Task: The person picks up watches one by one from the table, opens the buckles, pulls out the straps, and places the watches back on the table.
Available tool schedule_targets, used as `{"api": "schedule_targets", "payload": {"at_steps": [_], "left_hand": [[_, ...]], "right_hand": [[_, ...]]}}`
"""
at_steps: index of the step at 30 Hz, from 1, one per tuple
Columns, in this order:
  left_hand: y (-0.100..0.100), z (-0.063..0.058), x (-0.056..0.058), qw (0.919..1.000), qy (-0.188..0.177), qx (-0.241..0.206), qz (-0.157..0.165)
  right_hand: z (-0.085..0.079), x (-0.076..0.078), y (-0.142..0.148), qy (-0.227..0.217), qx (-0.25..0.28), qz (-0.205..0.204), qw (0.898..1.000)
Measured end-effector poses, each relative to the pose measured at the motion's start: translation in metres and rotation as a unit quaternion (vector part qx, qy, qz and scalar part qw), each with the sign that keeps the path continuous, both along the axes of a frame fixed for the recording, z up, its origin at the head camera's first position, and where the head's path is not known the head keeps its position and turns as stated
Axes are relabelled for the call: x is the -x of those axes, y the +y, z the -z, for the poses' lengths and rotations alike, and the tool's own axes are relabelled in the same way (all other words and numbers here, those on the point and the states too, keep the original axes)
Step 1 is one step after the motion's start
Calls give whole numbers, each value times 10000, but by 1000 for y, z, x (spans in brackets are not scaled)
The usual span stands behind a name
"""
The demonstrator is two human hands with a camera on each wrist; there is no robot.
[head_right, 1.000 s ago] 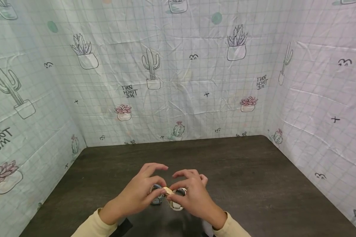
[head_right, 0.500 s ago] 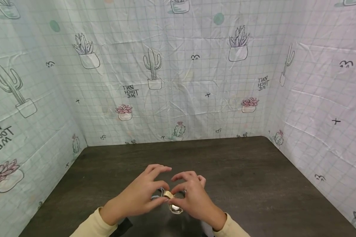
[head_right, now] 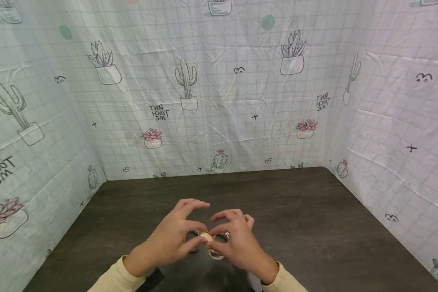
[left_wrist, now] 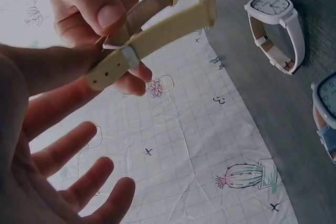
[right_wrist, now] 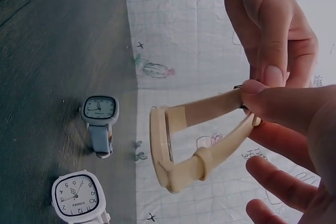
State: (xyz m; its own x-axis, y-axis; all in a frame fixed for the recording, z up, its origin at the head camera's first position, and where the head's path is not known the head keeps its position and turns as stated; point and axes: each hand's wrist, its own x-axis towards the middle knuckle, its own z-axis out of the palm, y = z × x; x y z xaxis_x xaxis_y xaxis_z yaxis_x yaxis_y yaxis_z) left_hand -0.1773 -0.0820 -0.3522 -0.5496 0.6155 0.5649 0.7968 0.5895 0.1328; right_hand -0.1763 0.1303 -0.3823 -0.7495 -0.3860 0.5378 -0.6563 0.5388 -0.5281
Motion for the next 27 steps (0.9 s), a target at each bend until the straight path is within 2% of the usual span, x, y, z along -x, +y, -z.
{"api": "schedule_targets", "payload": {"at_steps": [7, 21, 27], "left_hand": [[-2, 1, -2, 9978, -333, -570, -64], [-4, 4, -2, 9989, -133, -409, -174], [-4, 3, -3, 9974, -455, -507, -239]], "right_hand": [[-2, 0, 2, -217, 41, 147, 9996], [-2, -1, 3, -135, 101, 198, 9997], [0, -1, 4, -39, 102, 236, 9997]]}}
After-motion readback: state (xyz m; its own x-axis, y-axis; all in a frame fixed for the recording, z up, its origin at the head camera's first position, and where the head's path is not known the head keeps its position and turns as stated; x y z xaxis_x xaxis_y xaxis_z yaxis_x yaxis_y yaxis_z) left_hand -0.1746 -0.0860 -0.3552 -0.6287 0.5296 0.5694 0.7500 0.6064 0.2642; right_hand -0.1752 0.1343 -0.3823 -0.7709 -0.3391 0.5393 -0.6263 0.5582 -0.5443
